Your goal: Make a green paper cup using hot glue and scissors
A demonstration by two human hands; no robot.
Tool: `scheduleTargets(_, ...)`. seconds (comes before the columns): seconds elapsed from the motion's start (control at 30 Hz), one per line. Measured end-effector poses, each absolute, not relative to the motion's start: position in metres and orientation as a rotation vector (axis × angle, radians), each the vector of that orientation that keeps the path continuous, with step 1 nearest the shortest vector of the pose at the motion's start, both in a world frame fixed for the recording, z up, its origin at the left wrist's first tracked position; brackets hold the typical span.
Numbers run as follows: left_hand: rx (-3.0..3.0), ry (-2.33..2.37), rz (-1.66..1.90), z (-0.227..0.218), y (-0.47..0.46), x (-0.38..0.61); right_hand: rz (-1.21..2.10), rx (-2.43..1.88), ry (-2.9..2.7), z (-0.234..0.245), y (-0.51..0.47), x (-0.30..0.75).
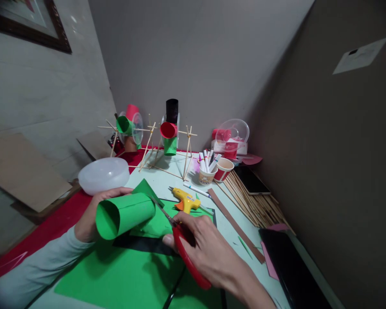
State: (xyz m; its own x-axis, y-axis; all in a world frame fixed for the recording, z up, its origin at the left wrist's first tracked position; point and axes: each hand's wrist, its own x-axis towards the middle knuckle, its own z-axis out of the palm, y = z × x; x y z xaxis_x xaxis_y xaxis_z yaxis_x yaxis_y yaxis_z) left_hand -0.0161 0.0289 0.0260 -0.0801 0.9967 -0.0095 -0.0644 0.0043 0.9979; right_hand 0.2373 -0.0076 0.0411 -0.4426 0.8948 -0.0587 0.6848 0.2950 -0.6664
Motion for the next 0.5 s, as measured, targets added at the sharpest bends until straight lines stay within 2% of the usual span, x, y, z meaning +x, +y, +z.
scheduleTargets(0.5, 1.056, 1.157, 1.305, 0.0169, 0.0348, -0.0223, 0.854, -1.305, -2.35, 0.0401, -0.005, 0.2382)
